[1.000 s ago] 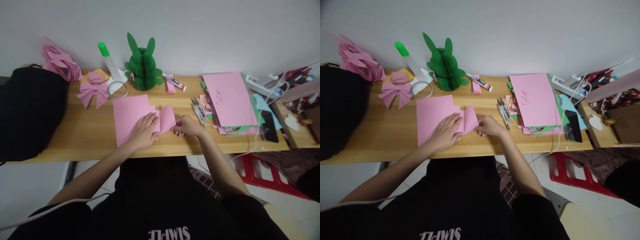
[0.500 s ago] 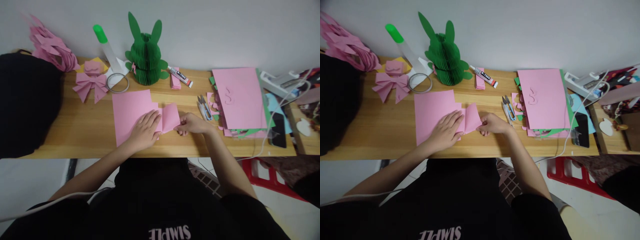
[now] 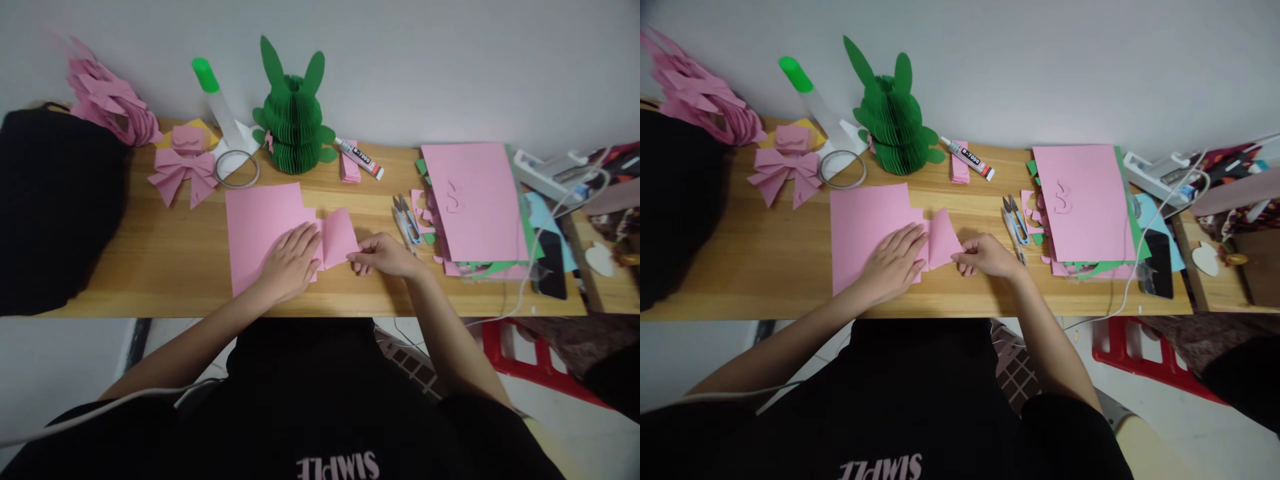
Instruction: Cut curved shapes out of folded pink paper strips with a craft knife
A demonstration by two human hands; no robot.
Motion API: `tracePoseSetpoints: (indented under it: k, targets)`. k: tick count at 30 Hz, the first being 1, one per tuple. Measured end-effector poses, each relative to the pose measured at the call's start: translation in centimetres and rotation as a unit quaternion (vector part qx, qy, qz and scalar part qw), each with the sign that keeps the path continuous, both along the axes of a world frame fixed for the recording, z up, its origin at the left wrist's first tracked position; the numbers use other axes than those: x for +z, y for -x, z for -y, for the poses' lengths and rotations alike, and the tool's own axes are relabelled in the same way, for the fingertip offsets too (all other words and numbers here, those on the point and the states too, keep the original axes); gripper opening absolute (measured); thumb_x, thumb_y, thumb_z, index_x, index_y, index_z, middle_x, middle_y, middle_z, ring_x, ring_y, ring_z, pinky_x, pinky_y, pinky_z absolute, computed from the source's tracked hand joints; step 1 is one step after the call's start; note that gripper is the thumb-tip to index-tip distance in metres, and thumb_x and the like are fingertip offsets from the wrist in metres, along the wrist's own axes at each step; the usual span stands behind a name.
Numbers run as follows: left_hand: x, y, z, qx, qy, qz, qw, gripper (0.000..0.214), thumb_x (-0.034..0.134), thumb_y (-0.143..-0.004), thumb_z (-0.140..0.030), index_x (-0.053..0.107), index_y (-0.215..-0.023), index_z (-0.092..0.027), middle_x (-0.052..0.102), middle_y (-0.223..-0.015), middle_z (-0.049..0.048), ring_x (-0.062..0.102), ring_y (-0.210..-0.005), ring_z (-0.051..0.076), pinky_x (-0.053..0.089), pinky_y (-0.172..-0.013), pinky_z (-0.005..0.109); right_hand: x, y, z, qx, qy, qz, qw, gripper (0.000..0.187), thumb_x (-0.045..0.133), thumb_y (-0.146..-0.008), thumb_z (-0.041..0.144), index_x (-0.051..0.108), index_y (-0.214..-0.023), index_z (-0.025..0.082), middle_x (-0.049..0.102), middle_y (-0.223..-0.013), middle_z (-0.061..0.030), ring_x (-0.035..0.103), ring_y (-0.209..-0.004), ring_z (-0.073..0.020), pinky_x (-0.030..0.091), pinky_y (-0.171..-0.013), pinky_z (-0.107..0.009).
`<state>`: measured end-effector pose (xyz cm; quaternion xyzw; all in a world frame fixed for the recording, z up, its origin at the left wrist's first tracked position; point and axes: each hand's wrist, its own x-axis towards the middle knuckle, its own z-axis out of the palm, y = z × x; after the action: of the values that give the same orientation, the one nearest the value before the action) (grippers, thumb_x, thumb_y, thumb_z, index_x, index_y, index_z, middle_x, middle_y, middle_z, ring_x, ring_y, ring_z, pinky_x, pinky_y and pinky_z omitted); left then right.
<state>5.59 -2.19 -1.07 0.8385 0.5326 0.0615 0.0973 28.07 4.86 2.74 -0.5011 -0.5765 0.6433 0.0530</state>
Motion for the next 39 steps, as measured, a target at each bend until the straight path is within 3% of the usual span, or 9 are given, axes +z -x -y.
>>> tracePoseSetpoints:
  k: [8, 17, 28, 34, 39]
  targets:
    - [0.1, -0.1, 0.1, 0.006, -0.013, -0.004, 1.000, 0.052, 0.033, -0.102, -0.031, 0.041, -0.146, -0.005, 0.038, -0.157, 0.0163, 0.031, -0.147, 0.028, 0.025, -0.121, 0.044, 0.4, -0.3, -0.1, -0.006, 0.007, 0.003, 1.000, 0.030, 0.082, -0.070, 0.039, 0.069, -0.062, 0.013, 0.070, -0.056, -0.0007, 0.065, -0.048, -0.0080, 0.054, -0.050, -0.018]
    - [-0.3, -0.2, 0.2, 0.006, -0.025, -0.005, 1.000, 0.052, 0.033, -0.102, -0.031, 0.042, -0.146, -0.005, 0.037, -0.157, 0.0163, 0.032, -0.147, 0.028, 0.025, -0.121, 0.044, -0.6, -0.3, -0.3, -0.035, -0.002, -0.021, 0.999, 0.055, 0.080, -0.056, 0.066, 0.068, -0.060, 0.013, 0.070, -0.056, -0.0030, 0.065, -0.048, -0.0091, 0.055, -0.051, -0.020]
    - [-0.5, -0.3, 0.1, 0.007, -0.024, -0.008, 1.000, 0.052, 0.033, -0.102, -0.031, 0.042, -0.146, -0.005, 0.038, -0.157, 0.0143, 0.031, -0.148, 0.026, 0.023, -0.122, 0.041, -0.5, -0.7, -0.7, -0.034, 0.007, -0.019, 0.999, 0.055, 0.083, -0.053, 0.066, 0.068, -0.061, 0.013, 0.071, -0.058, -0.0060, 0.065, -0.049, -0.0116, 0.057, -0.053, -0.024]
    - [-0.4, -0.2, 0.2, 0.010, -0.024, -0.005, 1.000, 0.051, 0.031, -0.102, -0.032, 0.043, -0.145, -0.007, 0.038, -0.157, 0.0139, 0.031, -0.148, 0.025, 0.023, -0.122, 0.041, -0.2, 0.3, -0.5, -0.070, -0.034, -0.021, 0.997, 0.048, 0.083, -0.060, 0.059, 0.068, -0.070, 0.015, 0.070, -0.059, -0.0024, 0.066, -0.052, -0.0116, 0.056, -0.052, -0.021]
    - [-0.5, -0.2, 0.2, 0.011, -0.023, -0.004, 1.000, 0.052, 0.030, -0.102, -0.032, 0.041, -0.147, -0.008, 0.037, -0.157, 0.0133, 0.030, -0.148, 0.025, 0.023, -0.122, 0.042, -0.9, 0.4, -0.8, -0.097, -0.057, -0.019, 0.994, 0.048, 0.082, -0.060, 0.060, 0.065, -0.061, 0.015, 0.069, -0.055, -0.0026, 0.065, -0.049, -0.0121, 0.054, -0.048, -0.022]
